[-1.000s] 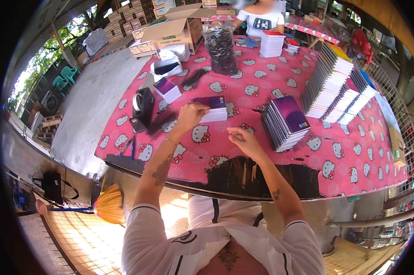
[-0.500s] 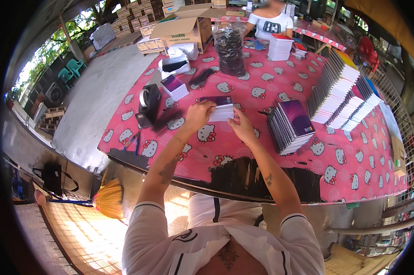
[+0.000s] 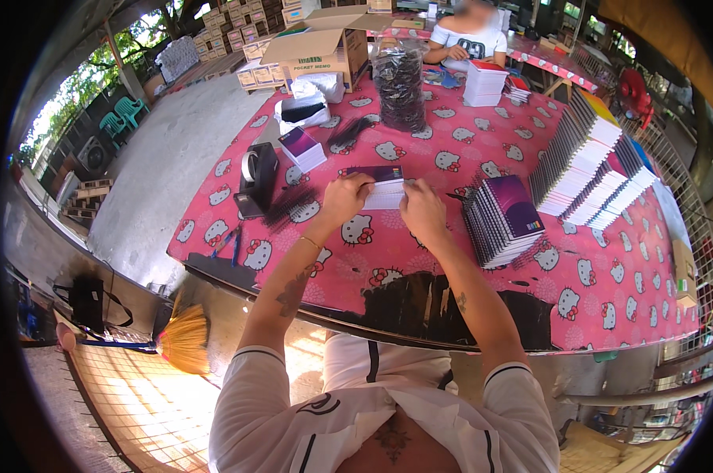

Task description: The person aligns the inner pages of purple booklets with their covers and uses a stapler to bind them before placing the finished booklets onto a stack.

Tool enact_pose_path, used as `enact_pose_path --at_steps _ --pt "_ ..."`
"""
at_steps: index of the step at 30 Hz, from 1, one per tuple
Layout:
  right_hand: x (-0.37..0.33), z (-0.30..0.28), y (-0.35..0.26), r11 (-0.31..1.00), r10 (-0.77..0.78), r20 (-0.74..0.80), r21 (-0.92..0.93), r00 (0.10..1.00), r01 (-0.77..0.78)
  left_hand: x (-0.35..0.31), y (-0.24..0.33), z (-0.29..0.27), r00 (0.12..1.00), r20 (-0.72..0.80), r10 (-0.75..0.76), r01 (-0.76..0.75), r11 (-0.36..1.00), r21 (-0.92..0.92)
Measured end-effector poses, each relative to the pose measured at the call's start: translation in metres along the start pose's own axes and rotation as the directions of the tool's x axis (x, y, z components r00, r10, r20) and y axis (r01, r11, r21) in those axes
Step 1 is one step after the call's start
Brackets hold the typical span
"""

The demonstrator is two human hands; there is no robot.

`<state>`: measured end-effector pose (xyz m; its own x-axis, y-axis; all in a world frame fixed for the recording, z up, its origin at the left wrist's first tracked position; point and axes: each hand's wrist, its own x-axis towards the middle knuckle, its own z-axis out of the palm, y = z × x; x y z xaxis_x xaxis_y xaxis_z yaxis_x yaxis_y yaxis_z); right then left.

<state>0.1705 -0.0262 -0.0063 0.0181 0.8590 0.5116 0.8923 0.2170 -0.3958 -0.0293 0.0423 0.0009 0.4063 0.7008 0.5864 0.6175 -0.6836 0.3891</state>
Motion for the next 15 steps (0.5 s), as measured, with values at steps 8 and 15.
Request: enact_pose_path --at_steps 8,15 --pt "0.015 0.012 -0.012 0.997 -0.001 0.012 0.083 1.000 0.000 -0.010 -0.006 -0.004 0.998 -0.031 -0.059 0.058 0.998 -0.021" --pt "0.007 0.037 -0.004 0.726 0.069 0.216 0.659 0.974 -0.198 -0.010 -0.002 -0.001 0.997 -0.074 -0.001 0.011 0.992 0.122"
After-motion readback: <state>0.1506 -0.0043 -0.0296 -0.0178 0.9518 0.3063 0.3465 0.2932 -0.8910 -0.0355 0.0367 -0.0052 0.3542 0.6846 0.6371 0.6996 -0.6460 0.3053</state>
